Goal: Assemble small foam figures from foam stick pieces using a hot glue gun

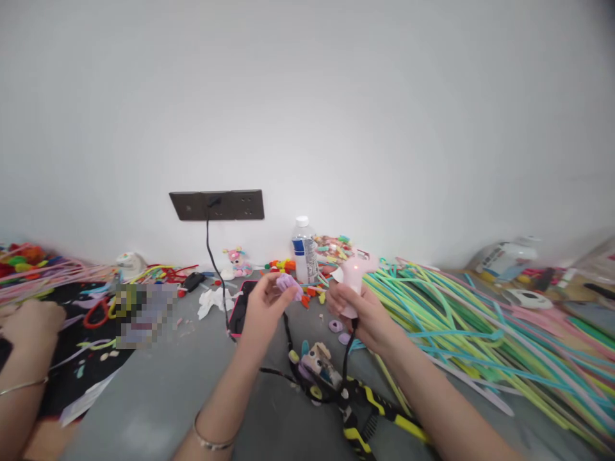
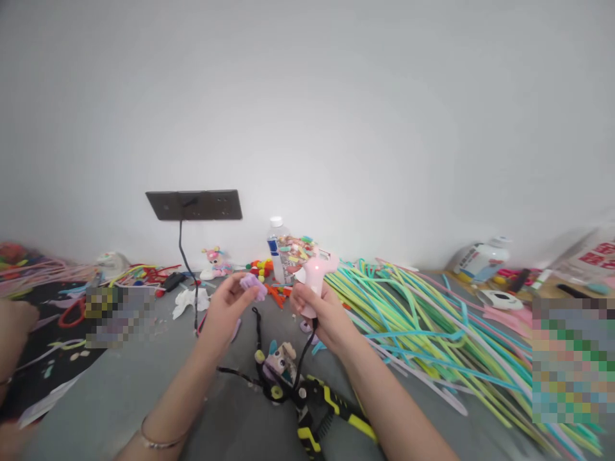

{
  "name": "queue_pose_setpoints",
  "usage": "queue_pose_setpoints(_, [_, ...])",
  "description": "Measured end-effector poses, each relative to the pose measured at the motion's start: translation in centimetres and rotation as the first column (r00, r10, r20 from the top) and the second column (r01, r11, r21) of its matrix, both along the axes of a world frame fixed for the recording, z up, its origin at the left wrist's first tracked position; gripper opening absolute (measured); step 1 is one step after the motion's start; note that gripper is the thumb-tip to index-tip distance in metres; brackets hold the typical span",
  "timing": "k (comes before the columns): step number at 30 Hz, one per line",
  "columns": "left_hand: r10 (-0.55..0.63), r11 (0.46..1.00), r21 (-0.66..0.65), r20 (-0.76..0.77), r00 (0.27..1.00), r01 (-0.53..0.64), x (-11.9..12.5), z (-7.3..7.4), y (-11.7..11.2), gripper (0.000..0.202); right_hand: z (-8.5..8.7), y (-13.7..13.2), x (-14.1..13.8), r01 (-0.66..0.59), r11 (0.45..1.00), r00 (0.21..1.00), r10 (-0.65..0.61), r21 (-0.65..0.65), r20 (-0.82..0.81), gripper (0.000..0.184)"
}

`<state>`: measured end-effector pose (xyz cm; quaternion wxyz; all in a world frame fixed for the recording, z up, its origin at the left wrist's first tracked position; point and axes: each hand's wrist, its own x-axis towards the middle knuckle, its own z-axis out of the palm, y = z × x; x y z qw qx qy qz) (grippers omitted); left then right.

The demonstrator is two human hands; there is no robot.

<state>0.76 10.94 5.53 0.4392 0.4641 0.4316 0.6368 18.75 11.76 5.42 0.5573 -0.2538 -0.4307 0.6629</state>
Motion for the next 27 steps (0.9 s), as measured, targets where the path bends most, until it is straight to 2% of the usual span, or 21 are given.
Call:
queue_pose_setpoints(3, [-0.087,0.994,-0.065,0.001,0.996,0.087,1.7,-1.1,1.7,0.040,-1.1,0.8,-0.1,0.170,0.985,0.979,-0.168,-0.010,0.115,0.043])
queue_pose_setpoints(7, [-0.114,0.989,-0.089,0.022,0.993,0.115,2.3,-1.8,2.2,0.039,-2.0,1.1,-0.3,0.224,0.971,0.958,-0.205,-0.080,0.198,0.045])
queue_pose_setpoints(13, [-0.108,0.988,-0.100,0.074,0.991,0.115,2.7,-2.6,1.6,0.039,-2.8,0.8,-0.6,0.182,0.968,0.967,-0.144,-0.171,0.212,0.049])
queue_pose_setpoints(18, [-0.167,0.985,-0.054,-0.005,0.986,0.167,2.6,-3.3,1.3,0.033,-3.1,0.5,-0.6,0.156,0.971,0.970,-0.117,-0.180,0.214,0.051])
queue_pose_setpoints(22, [-0.204,0.979,-0.001,-0.115,0.972,0.205,1.6,-3.9,1.3,0.042,-2.9,0.3,-0.3,0.112,0.967,0.982,-0.071,-0.230,0.177,0.053])
queue_pose_setpoints(27, [-0.292,0.950,0.046,-0.206,0.934,0.308,0.8,-4.0,1.0,0.049,-2.2,-0.1,0.0,0.018,0.953,0.990,0.025,-0.303,0.138,0.060])
